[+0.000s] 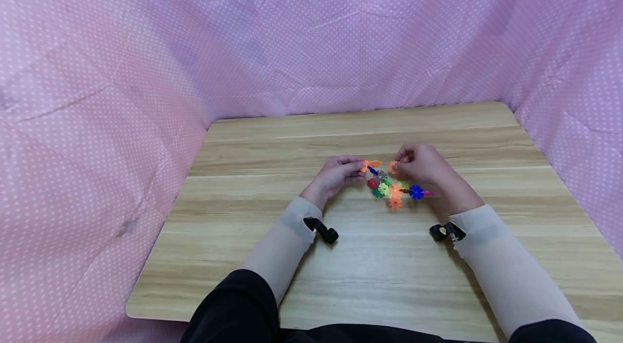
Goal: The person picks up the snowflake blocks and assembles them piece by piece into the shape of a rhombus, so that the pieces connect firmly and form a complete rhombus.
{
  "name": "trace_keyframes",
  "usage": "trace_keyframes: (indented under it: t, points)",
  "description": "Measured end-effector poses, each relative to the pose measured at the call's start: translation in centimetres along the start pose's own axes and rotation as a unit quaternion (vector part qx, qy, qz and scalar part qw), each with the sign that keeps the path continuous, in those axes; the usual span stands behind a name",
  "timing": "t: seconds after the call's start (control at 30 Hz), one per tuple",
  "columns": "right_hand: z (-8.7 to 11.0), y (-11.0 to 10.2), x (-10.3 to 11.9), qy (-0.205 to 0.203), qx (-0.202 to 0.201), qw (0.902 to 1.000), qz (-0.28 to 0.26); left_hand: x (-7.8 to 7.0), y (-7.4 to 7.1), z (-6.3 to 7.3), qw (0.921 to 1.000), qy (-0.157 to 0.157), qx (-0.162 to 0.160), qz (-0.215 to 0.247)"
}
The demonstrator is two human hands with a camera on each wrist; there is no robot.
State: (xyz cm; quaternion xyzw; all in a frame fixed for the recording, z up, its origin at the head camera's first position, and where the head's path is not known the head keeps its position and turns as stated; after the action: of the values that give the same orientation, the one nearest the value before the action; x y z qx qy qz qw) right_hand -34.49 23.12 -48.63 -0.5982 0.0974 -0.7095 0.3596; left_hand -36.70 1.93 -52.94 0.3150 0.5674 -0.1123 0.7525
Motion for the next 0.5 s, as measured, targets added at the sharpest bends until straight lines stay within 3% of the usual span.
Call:
trace_keyframes:
  t: [0.2, 0.5]
  points:
    - [0.23, -0.87, 0.71, -0.033, -0.020, 0.9992, 0.011, 0.03, -0.22, -0.13, 1.0000, -0.001, -0.006, -0.005]
    - [0.18, -0.91, 0.69, -0.047, -0.011, 0.9967, -0.065, 0.05, -0.32, 0.13, 0.9998, -0.009, -0.013, -0.009]
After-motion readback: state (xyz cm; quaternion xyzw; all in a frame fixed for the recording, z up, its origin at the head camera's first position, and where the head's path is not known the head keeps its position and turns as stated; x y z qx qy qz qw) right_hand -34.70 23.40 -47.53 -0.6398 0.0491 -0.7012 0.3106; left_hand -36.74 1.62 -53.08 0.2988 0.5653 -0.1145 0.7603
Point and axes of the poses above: each hand's wrist, its own z-axis away from the middle knuckle, its own y-axis out of the palm, x = y × z, the point moved 8 cm from there along -z, towards the middle knuckle, and after that the axes turned 10 degrees about x, right-handed, at the moved point
